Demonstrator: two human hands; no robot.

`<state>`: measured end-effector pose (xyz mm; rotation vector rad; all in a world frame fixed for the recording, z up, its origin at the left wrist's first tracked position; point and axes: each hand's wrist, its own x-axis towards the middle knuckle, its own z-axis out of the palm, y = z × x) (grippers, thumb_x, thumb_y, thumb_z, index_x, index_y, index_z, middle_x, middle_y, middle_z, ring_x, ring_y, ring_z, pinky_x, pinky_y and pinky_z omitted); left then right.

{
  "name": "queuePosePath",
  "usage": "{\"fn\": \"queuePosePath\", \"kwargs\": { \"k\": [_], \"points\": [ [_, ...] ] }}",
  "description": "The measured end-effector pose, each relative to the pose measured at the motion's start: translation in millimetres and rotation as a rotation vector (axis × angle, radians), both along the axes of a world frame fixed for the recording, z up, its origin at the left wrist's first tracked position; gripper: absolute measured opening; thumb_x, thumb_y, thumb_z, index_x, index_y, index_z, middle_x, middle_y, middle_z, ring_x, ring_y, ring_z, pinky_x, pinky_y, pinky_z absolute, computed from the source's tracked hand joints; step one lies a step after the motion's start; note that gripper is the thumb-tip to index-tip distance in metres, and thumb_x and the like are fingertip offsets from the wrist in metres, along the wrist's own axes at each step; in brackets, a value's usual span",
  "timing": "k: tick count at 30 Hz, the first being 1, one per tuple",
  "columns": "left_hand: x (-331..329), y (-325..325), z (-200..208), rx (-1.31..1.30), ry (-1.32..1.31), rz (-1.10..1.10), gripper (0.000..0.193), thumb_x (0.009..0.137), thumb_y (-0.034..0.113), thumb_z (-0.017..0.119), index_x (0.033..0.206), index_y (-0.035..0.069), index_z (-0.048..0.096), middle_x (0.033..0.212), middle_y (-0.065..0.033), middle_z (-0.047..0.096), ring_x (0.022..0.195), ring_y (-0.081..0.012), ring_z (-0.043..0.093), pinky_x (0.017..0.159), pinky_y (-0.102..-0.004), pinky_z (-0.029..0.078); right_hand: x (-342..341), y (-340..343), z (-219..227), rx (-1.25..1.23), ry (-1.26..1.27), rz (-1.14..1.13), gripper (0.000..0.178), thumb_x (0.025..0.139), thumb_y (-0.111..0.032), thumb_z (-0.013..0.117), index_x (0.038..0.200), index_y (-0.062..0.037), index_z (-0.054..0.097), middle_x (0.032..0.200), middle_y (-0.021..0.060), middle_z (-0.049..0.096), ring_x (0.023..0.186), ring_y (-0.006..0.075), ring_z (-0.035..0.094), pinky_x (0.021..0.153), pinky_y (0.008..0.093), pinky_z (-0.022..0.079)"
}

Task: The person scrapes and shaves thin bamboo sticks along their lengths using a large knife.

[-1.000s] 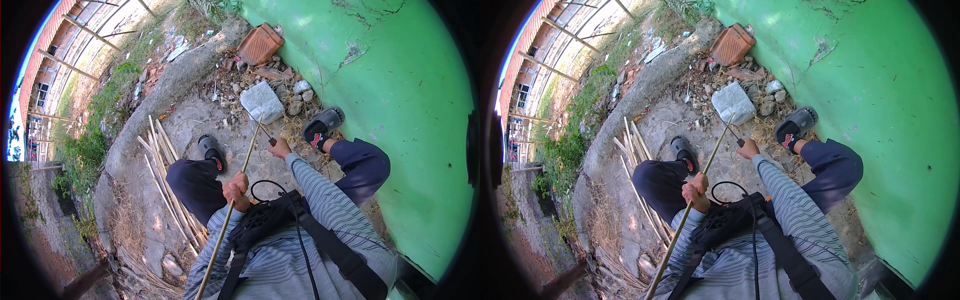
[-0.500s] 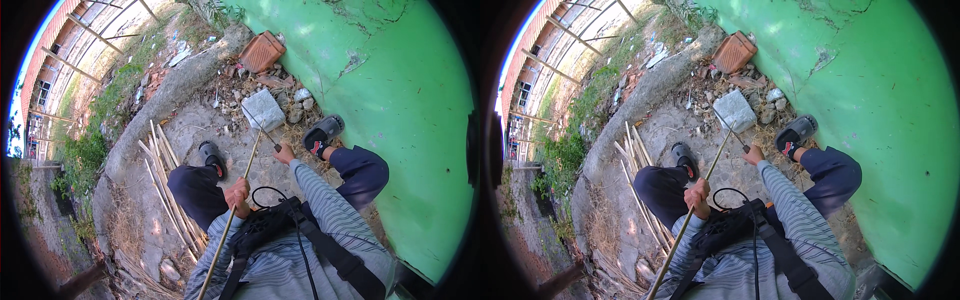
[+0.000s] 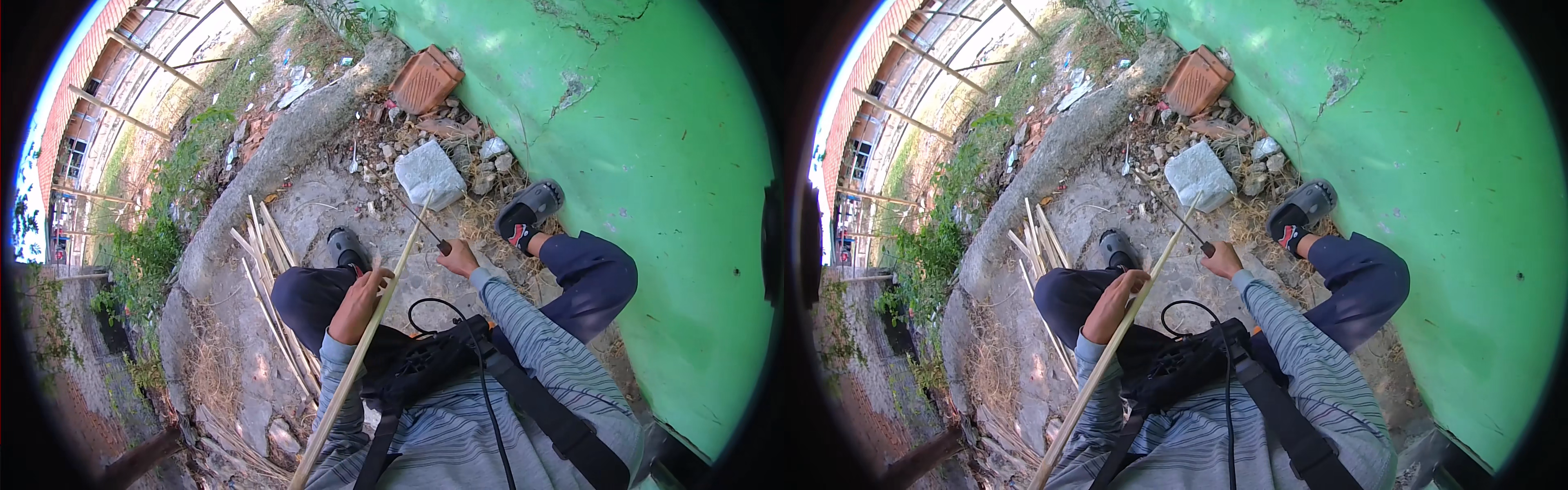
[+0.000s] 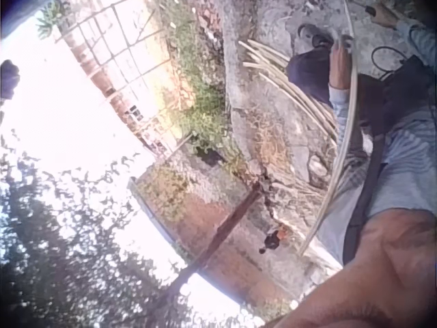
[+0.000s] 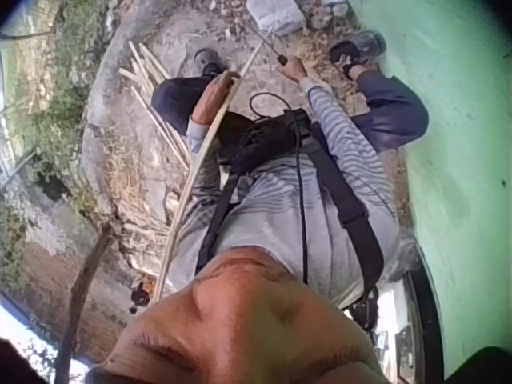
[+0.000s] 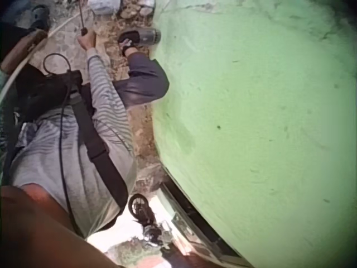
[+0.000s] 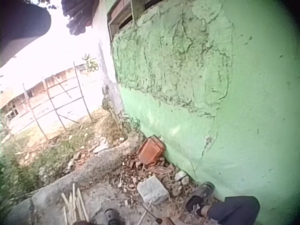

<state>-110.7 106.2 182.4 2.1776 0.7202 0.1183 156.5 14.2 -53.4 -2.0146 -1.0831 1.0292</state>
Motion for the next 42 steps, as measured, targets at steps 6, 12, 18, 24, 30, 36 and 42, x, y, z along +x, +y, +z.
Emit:
{"fn": "queuePosePath", "kwargs": {
  "k": [6,12,18,24,30,36,42],
  "points": [
    [2.4,36.6,-9.2,-0.492,0.058,0.074,0.028,0.092,0.005,0.071,0.117,-0.004,0.062,0.081,-0.0119,0.07,0.073,-0.0223,0.073,0.066,-0.0359,0.061,-5.8,-2.0,7.0,-0.017,-0.012,0.099,0.035,0.073,-0.032,0.078,0.088,-0.0011,0.071,0.084,0.0228,0.072,0.08,0.04,0.071,0.075,0.0468,0.056],
    [19.7,18.0,-20.1,-0.276,0.488,0.037,0.051,0.083,0.03,0.085,0.111,-0.006,0.063,0.082,-0.0163,0.074,0.065,-0.0255,0.075,0.06,-0.0373,0.061,-10.6,-12.6,-3.0,0.002,-0.04,0.079,0.036,0.073,-0.032,0.078,0.089,-0.0005,0.071,0.084,0.0227,0.072,0.081,0.04,0.071,0.075,0.0469,0.056],
    [14.5,31.2,-46.6,-0.284,0.572,-0.026,0.034,0.087,0.023,0.078,0.102,-0.006,0.071,0.077,-0.0165,0.076,0.069,-0.0301,0.077,0.069,-0.0391,0.064,-10.3,-13.0,-1.9,0.023,0.009,0.036,0.037,0.074,-0.032,0.079,0.083,0.0019,0.066,0.073,0.0203,0.066,0.068,0.0342,0.065,0.067,0.0451,0.051],
    [9.4,36.3,-78.3,-0.643,0.479,0.136,0.028,0.102,0.022,0.056,0.103,-0.003,0.069,0.087,-0.018,0.076,0.075,-0.0303,0.078,0.067,-0.0425,0.065,-17.2,-16.1,11.1,0.063,-0.022,0.084,0.032,0.075,-0.028,0.075,0.083,0.0014,0.066,0.075,0.0206,0.067,0.071,0.0363,0.066,0.069,0.0454,0.052],
    [-12.6,45.6,-193.7,-0.372,0.332,-0.286,0.033,0.103,0.027,0.057,0.113,-0.004,0.06,0.084,-0.0162,0.07,0.072,-0.0336,0.076,0.063,-0.0457,0.063,-32.0,-17.4,35.2,0.136,-0.065,0.189,0.027,0.074,-0.025,0.073,0.079,0.0004,0.065,0.073,0.0206,0.064,0.07,0.0393,0.064,0.068,0.0483,0.05],
    [-26.9,38.2,-231.3,0.028,0.16,-0.242,0.048,0.107,0.036,0.051,0.098,-0.009,0.064,0.08,-0.021,0.068,0.057,-0.0346,0.07,0.055,-0.0469,0.056,-44.7,-1.3,40.3,0.158,-0.037,0.143,0.028,0.073,-0.026,0.073,0.077,0.0,0.064,0.073,0.0206,0.064,0.069,0.0397,0.063,0.067,0.0484,0.05],
    [17.5,19.1,-86.2,-0.425,0.562,0.108,0.063,0.109,0.045,0.041,0.093,-0.01,0.066,0.082,-0.0288,0.07,0.056,-0.0373,0.07,0.059,-0.0485,0.058,-41.2,-4.3,23.1,0.134,-0.034,0.128,0.028,0.073,-0.026,0.073,0.077,0.0,0.064,0.072,0.0197,0.065,0.068,0.0388,0.064,0.066,0.0482,0.05]
  ]
}}
